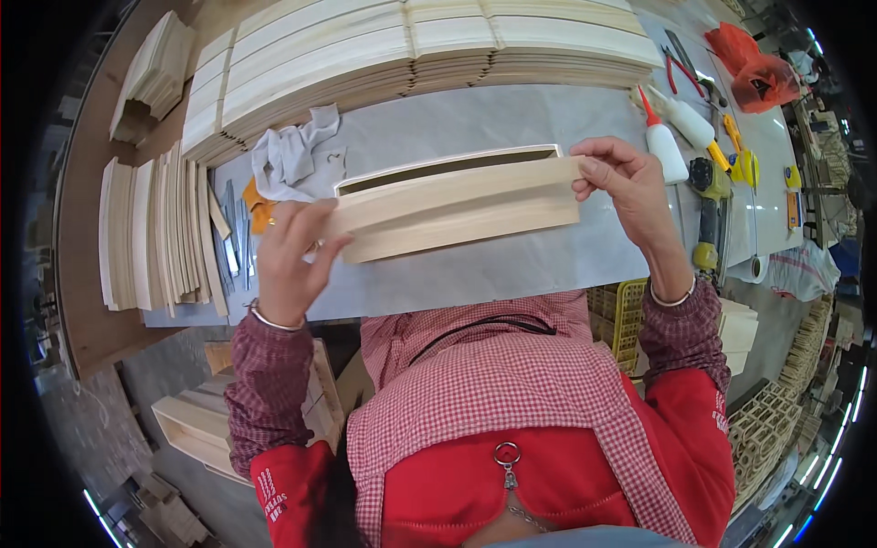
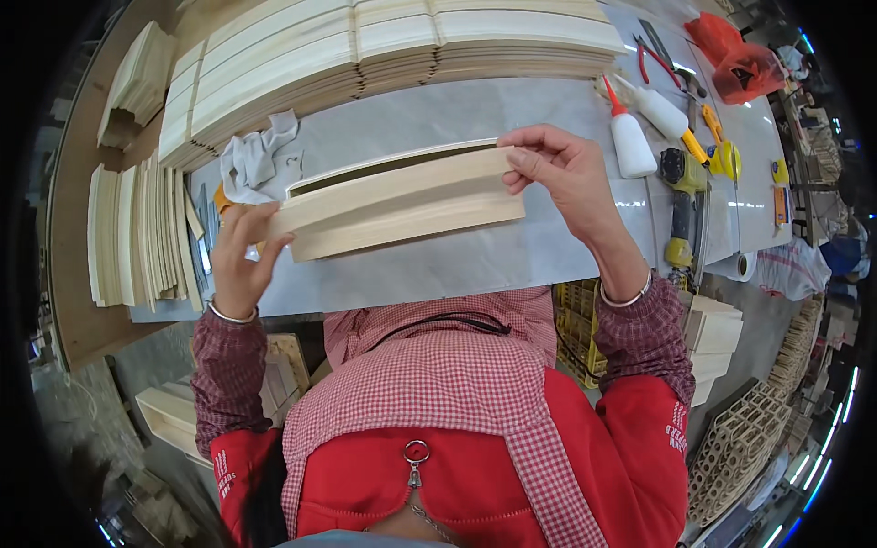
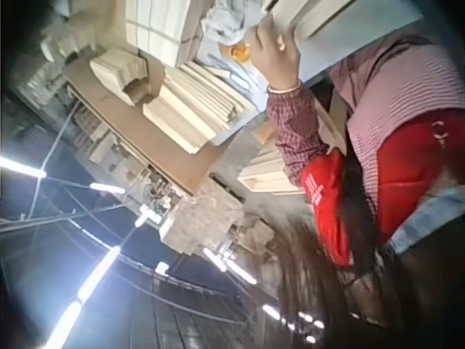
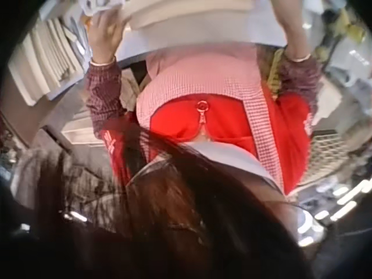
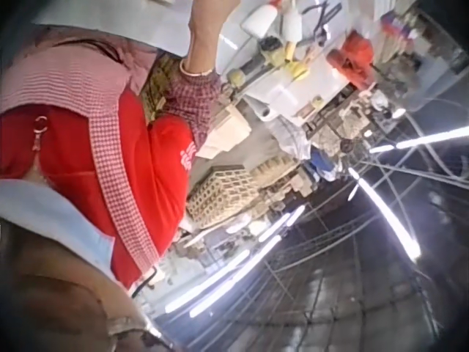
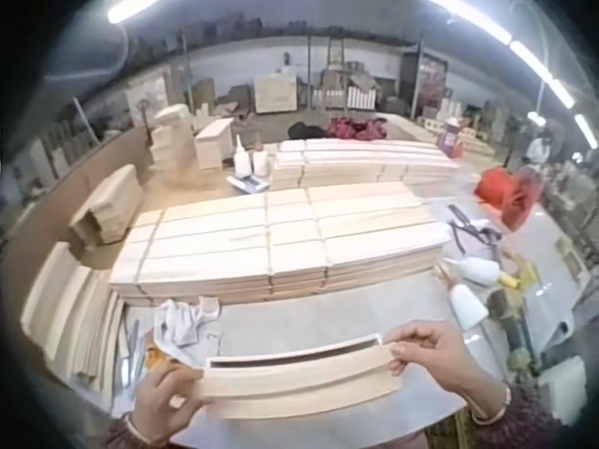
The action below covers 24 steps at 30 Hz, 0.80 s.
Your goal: The recorder is assembling small wooden boxes by applying glue to the edges and then using a nail gun to secure the pieces together.
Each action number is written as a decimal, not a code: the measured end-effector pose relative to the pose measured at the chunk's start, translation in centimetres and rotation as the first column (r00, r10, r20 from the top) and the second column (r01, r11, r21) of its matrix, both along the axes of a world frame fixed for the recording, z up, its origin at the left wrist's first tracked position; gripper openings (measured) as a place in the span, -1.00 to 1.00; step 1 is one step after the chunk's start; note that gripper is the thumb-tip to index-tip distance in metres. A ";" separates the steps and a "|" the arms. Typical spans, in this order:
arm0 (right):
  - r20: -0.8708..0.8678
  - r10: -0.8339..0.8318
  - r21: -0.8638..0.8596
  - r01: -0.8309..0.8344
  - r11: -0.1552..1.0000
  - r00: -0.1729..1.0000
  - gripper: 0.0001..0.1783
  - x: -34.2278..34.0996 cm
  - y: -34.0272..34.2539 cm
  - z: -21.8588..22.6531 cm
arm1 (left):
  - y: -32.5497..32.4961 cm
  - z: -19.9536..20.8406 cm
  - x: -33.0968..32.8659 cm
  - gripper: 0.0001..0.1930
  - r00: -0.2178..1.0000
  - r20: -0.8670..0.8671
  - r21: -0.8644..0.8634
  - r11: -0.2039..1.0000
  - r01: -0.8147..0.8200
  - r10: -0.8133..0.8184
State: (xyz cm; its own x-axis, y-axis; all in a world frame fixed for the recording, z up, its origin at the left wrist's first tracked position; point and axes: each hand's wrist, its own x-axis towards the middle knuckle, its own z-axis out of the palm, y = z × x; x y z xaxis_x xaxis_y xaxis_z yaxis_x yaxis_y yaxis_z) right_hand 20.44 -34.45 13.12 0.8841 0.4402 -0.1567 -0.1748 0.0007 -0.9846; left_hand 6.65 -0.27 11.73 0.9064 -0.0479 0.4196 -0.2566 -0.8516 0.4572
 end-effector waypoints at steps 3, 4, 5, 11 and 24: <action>0.112 -0.067 -0.042 0.072 0.996 0.991 -0.84 1.8 -0.6 -1.5 | 2.1 -0.5 0.9 -0.76 0.967 -0.253 -0.342 0.934 -0.108 0.019; 0.108 -0.072 -0.050 0.077 0.996 0.992 -0.84 2.2 -0.6 -1.9 | 2.6 -0.9 1.2 -0.76 0.966 -0.258 -0.348 0.932 -0.104 0.012; 0.155 -0.079 -0.060 0.090 0.994 0.985 -0.84 2.7 -0.3 -2.2 | 3.0 -1.5 1.6 -0.79 0.969 -0.247 -0.434 0.893 -0.124 0.014; 0.366 -0.092 -0.164 0.162 0.973 0.926 -0.87 4.4 0.4 -4.6 | 3.5 -3.4 4.0 -0.87 0.981 -0.191 -0.533 0.836 -0.132 0.032; 0.420 -0.085 -0.270 0.214 0.939 0.903 -0.89 4.0 0.3 -6.0 | 2.7 -3.8 3.9 -0.90 0.987 -0.148 -0.363 0.924 -0.118 0.068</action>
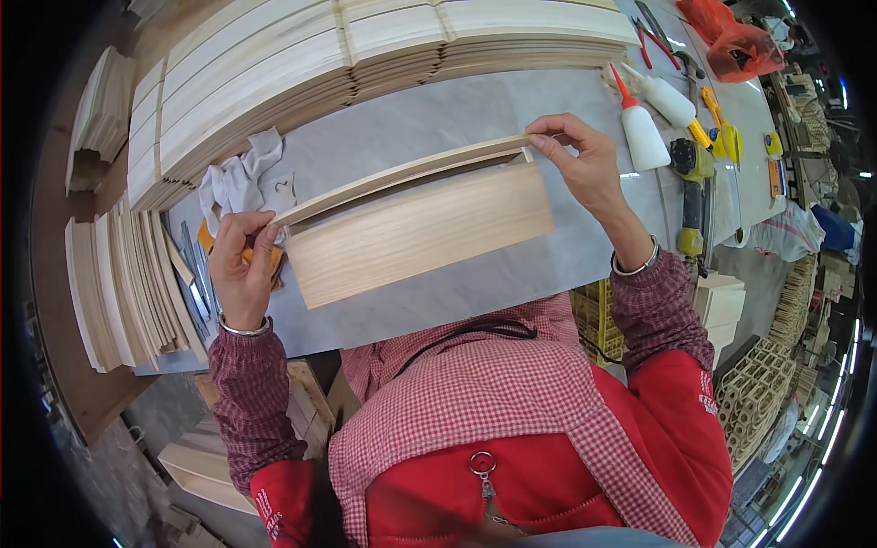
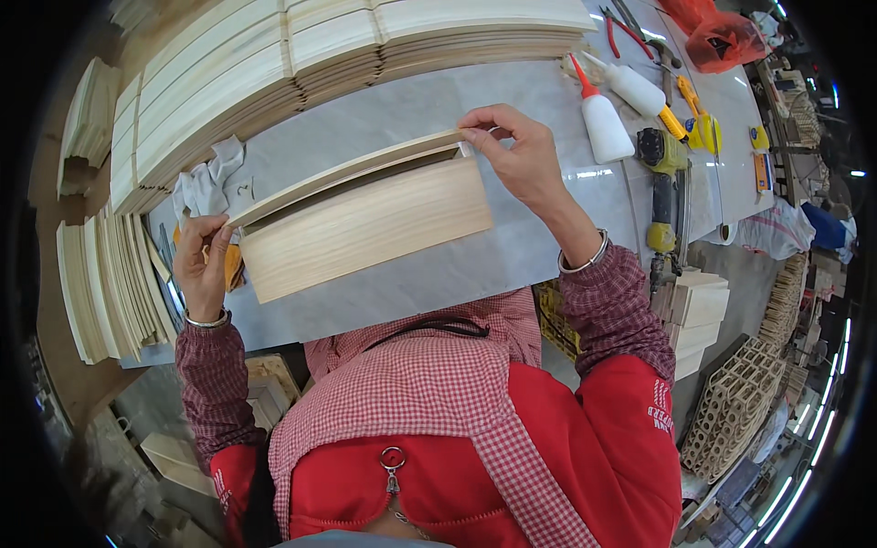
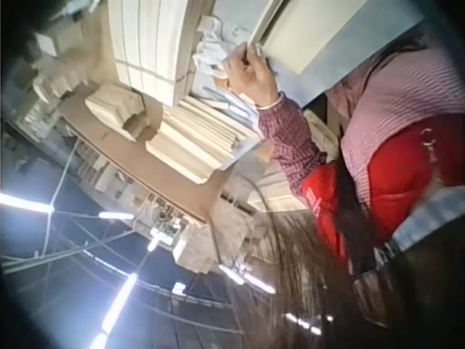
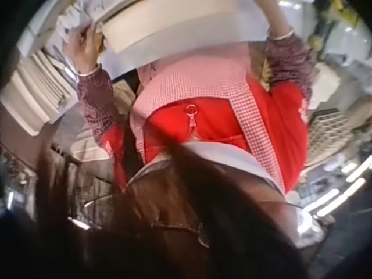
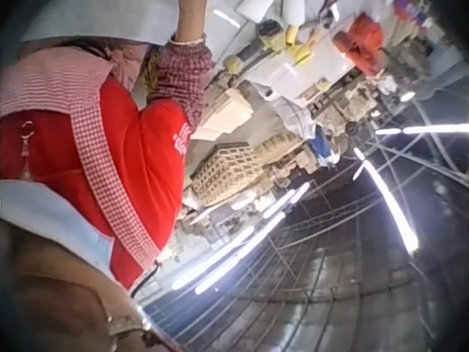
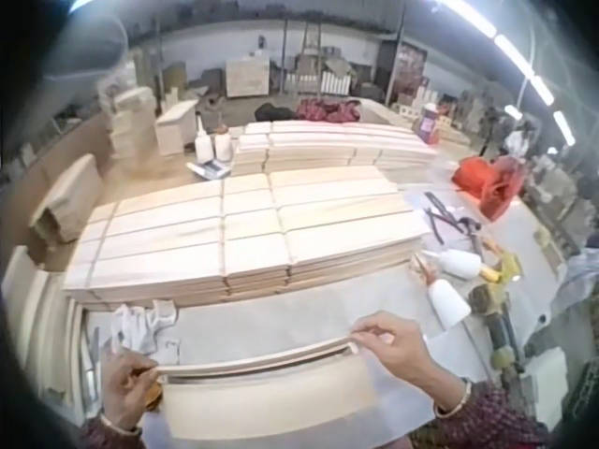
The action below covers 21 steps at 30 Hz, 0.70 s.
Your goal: The recorder is assembling small wooden boxes by applying glue to the edges and then using a nail gun to secure the pieces together.
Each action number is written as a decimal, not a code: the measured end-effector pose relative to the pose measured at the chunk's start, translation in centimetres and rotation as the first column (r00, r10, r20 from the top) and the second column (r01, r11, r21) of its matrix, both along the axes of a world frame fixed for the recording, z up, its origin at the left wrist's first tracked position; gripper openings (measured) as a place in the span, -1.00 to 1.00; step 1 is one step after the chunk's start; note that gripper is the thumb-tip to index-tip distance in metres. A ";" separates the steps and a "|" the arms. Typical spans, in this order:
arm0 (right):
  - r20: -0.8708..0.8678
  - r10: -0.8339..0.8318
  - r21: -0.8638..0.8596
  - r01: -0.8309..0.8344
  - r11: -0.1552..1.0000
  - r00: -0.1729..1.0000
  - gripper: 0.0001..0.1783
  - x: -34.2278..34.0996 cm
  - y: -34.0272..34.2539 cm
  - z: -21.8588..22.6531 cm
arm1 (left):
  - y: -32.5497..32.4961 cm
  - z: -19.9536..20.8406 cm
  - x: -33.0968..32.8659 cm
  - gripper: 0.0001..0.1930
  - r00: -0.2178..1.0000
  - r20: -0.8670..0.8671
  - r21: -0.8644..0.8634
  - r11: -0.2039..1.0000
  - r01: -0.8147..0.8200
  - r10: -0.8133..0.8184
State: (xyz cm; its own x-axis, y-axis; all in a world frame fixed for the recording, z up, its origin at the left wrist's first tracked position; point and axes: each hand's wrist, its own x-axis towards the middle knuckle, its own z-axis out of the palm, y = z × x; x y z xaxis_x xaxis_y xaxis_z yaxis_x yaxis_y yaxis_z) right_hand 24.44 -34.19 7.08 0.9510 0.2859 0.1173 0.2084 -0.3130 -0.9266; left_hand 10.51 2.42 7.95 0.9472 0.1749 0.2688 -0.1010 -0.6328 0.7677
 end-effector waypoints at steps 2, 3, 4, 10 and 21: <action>0.025 0.000 0.001 0.000 1.000 1.000 -0.88 -0.1 0.1 -0.1 | -0.1 -0.1 -0.1 -0.90 1.000 0.001 0.031 0.999 -0.011 0.011; 0.038 0.000 0.001 0.000 1.000 0.999 -0.88 -0.2 0.1 -0.2 | -0.1 -0.1 -0.2 -0.90 1.000 0.002 0.046 0.999 -0.017 0.017; 0.051 0.000 0.002 0.000 1.000 0.999 -0.88 -0.2 0.1 -0.2 | -0.1 -0.2 -0.2 -0.90 1.000 0.003 0.062 0.998 -0.022 0.022; 0.066 0.035 -0.027 -0.033 0.999 0.997 -0.88 -0.3 0.2 -0.1 | -0.2 -0.5 -0.5 -0.89 0.999 0.030 0.085 0.996 -0.024 0.022; 0.147 0.013 -0.047 -0.006 0.999 0.989 -0.86 -0.6 0.3 -0.3 | -0.5 -0.4 -0.7 -0.89 0.998 0.043 0.079 0.996 -0.046 0.043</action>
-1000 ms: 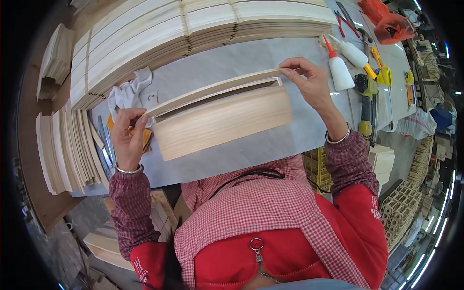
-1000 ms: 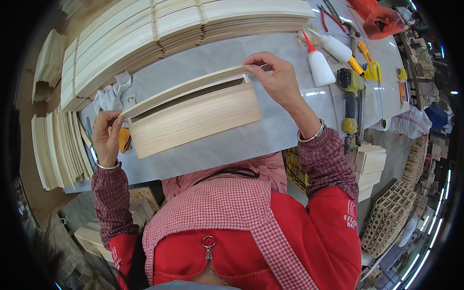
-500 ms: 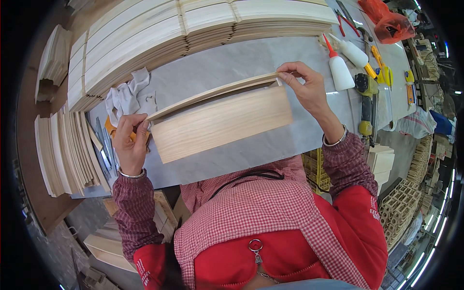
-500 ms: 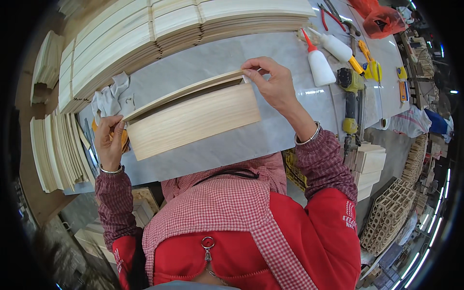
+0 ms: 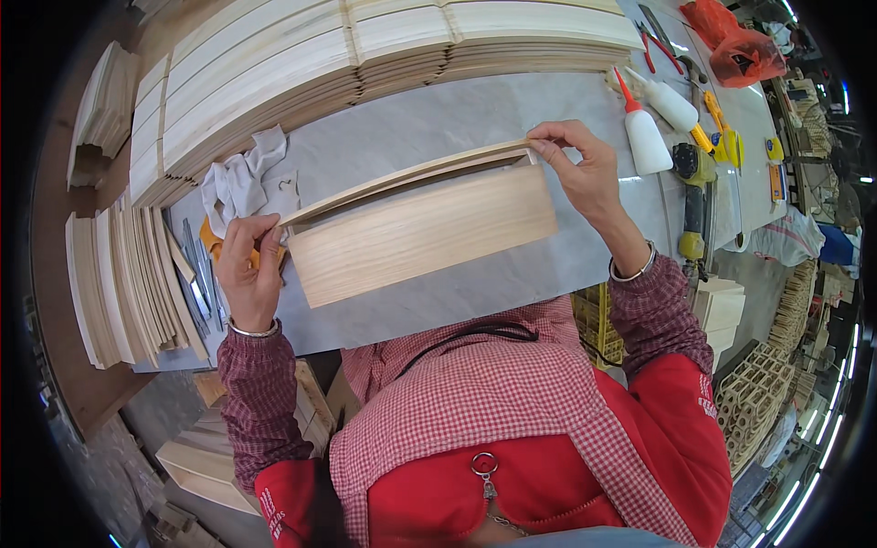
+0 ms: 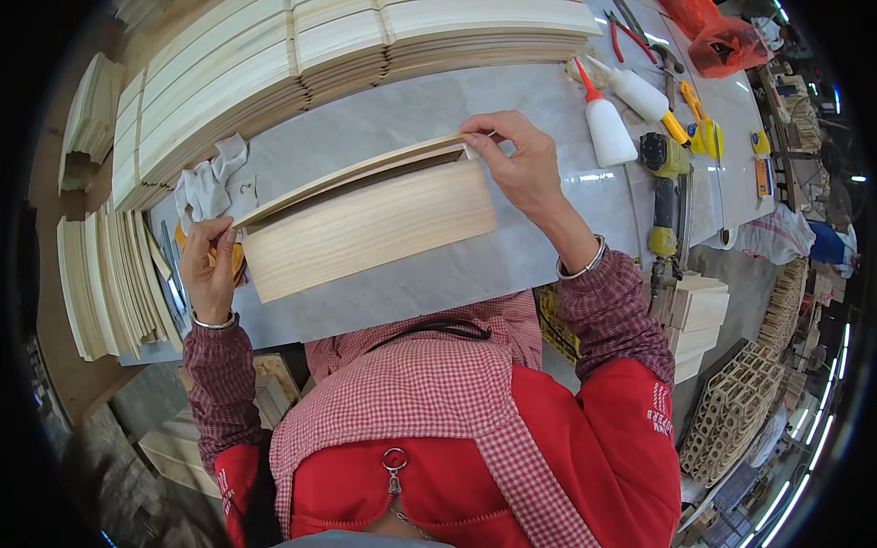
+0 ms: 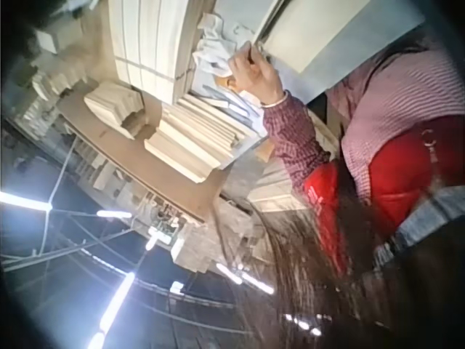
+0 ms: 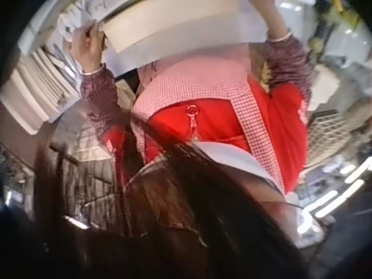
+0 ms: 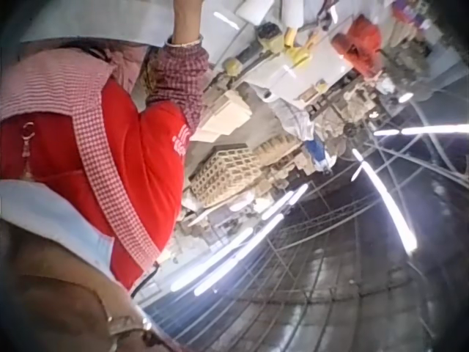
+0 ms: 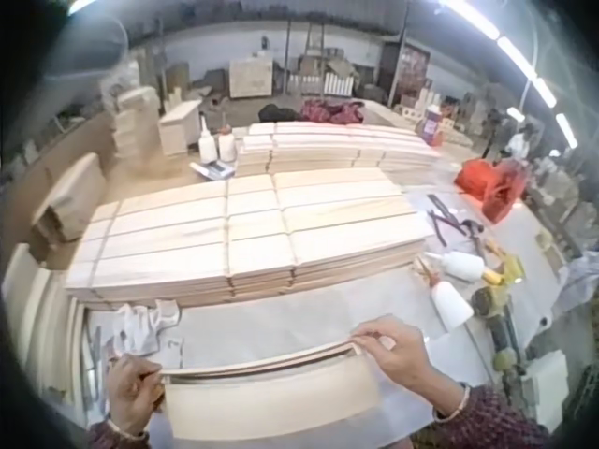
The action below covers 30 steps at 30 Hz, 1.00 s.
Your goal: The recorder is assembling small wooden boxes by applying glue to the edges and then using a nail gun to secure the pieces together.
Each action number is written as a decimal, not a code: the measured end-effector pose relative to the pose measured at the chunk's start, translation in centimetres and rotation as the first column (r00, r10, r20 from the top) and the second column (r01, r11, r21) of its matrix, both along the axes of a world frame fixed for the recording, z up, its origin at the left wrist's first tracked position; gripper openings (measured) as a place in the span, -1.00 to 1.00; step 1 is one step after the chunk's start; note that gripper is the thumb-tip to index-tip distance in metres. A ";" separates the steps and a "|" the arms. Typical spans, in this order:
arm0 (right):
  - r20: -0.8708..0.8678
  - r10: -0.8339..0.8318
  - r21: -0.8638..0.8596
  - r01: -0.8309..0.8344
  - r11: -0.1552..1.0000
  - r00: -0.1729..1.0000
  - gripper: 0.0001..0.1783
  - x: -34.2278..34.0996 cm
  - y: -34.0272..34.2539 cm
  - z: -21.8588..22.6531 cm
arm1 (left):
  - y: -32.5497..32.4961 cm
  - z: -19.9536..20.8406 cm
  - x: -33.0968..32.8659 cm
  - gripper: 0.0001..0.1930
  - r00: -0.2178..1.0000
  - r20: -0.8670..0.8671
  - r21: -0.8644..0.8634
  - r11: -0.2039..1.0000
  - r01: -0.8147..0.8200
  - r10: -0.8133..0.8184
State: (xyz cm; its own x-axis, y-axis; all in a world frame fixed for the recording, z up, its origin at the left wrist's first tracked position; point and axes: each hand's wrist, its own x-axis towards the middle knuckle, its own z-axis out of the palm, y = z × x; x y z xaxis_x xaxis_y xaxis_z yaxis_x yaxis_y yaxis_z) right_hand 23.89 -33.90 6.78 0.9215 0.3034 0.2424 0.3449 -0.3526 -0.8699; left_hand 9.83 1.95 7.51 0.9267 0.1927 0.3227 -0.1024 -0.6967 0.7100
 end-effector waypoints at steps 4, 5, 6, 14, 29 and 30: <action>-0.005 0.003 -0.057 -0.004 0.998 1.000 -0.85 0.0 -0.1 -0.2 | -0.1 -0.3 0.0 -0.88 1.000 -0.022 -0.004 1.000 0.009 -0.010; 0.006 0.002 -0.043 -0.002 0.999 1.000 -0.85 0.0 -0.1 0.0 | 0.1 -0.4 -0.1 -0.88 1.000 -0.017 -0.035 0.999 0.007 -0.008; 0.017 0.000 -0.028 0.000 1.000 1.000 -0.85 0.0 0.0 0.1 | 0.2 -0.5 -0.1 -0.88 1.000 -0.012 -0.067 0.998 0.006 -0.006; -0.205 0.013 0.167 0.022 0.986 0.979 -0.87 0.1 0.1 0.7 | -0.1 -0.3 -0.2 -0.87 0.979 -0.185 -0.462 0.872 -0.161 0.083; -0.442 -0.006 0.172 0.092 0.981 0.897 -0.89 0.3 -0.2 0.5 | -0.5 -0.5 0.2 -0.84 0.937 -0.335 -0.504 0.822 -0.265 0.097; -0.447 -0.007 0.168 0.091 0.982 0.894 -0.89 0.3 -0.2 0.5 | -0.5 -0.4 0.2 -0.84 0.937 -0.336 -0.500 0.825 -0.265 0.097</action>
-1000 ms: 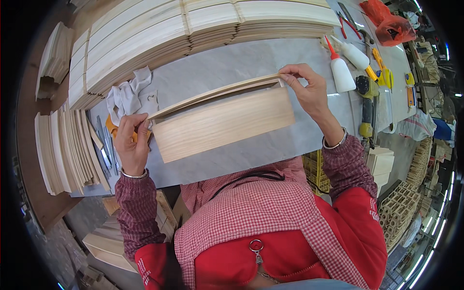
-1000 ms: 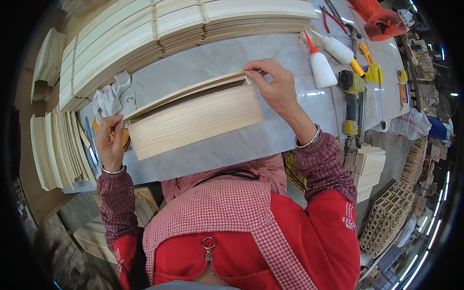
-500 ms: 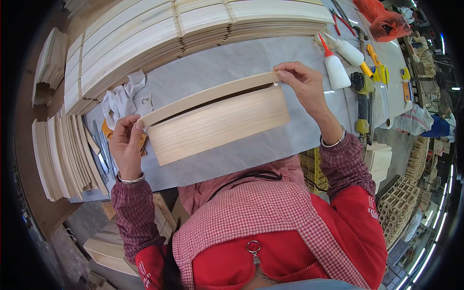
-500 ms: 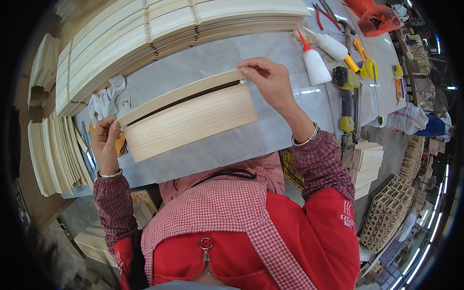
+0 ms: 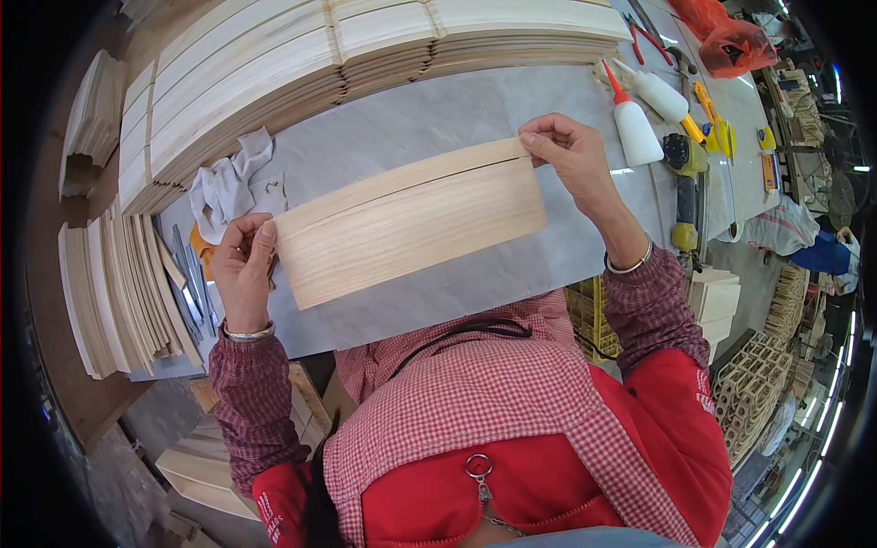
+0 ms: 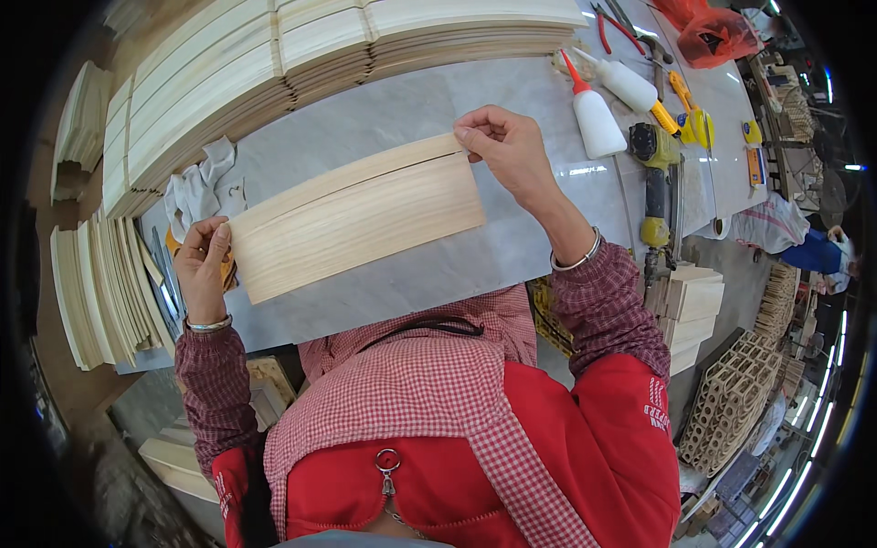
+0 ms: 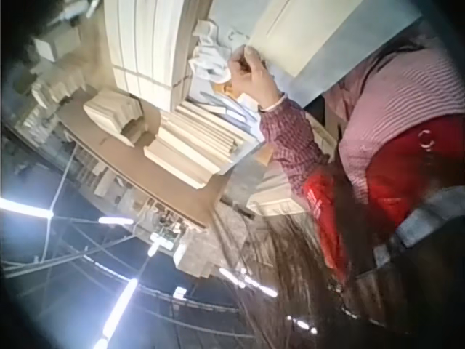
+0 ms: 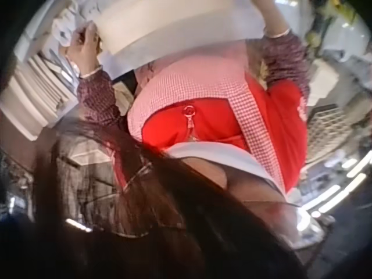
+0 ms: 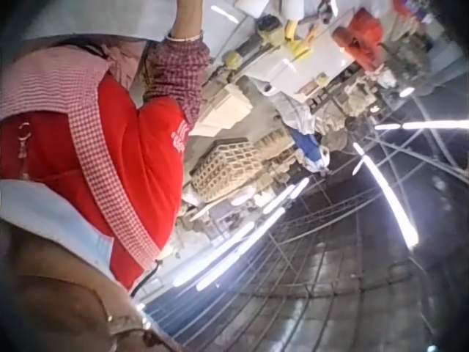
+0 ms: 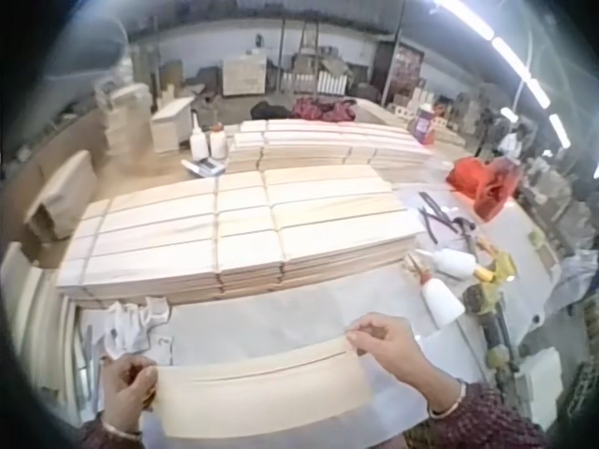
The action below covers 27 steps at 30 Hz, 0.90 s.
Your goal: The recorder is assembling small wooden boxes by applying glue to the edges and then using a nail gun to secure the pieces together.
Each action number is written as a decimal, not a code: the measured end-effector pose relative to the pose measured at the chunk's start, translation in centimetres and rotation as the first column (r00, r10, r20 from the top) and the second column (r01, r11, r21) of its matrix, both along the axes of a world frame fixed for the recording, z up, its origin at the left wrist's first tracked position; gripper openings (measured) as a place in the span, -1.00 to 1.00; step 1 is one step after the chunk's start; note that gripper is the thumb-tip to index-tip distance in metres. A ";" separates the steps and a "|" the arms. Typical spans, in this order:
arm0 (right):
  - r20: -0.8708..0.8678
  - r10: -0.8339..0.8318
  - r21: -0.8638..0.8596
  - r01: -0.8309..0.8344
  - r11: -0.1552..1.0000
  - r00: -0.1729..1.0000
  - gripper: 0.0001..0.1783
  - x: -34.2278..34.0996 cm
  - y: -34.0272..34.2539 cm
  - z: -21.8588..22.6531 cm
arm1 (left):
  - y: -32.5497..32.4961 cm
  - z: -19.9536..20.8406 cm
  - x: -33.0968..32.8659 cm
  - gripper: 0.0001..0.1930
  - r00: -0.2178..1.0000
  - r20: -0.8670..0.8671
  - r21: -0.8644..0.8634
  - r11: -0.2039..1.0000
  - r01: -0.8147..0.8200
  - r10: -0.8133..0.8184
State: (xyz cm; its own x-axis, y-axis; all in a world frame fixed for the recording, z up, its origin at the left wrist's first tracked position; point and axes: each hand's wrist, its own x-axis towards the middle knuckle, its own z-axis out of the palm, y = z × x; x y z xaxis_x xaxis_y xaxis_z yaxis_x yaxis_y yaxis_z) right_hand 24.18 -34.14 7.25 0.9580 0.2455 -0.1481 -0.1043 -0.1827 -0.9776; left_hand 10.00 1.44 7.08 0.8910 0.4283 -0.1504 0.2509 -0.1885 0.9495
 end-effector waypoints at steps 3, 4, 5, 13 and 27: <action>-0.016 0.004 -0.014 -0.004 1.000 1.000 -0.89 0.0 -0.1 0.0 | -0.1 0.0 0.0 -0.84 1.000 -0.005 0.012 1.000 0.006 -0.006; -0.016 0.004 -0.014 -0.004 1.000 1.000 -0.89 0.0 -0.1 0.0 | -0.1 0.0 0.0 -0.84 1.000 -0.004 0.012 1.000 0.006 -0.006; -0.023 0.000 -0.023 0.000 1.000 1.000 -0.89 -0.1 0.0 0.1 | -0.2 0.0 0.0 -0.84 1.000 0.000 0.024 1.000 0.007 -0.007; -0.045 -0.010 -0.058 0.008 0.998 0.999 -0.87 -0.4 -0.1 0.3 | -0.4 -0.7 0.0 -0.82 0.999 0.039 0.143 0.990 0.020 -0.026; -0.024 -0.002 -0.159 -0.002 0.987 1.000 -0.74 -3.1 -1.1 1.2 | -2.4 -1.3 -3.2 -0.76 0.990 0.123 0.230 0.969 -0.091 0.064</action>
State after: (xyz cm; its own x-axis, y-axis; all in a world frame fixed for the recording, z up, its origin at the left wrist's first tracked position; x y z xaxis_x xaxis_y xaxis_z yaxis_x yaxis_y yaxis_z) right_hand 21.06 -35.22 8.42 0.9538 0.2168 -0.2080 -0.1272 -0.3356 -0.9334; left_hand 6.85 -0.93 5.77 0.8589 0.5082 0.0633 0.1662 -0.3935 0.9042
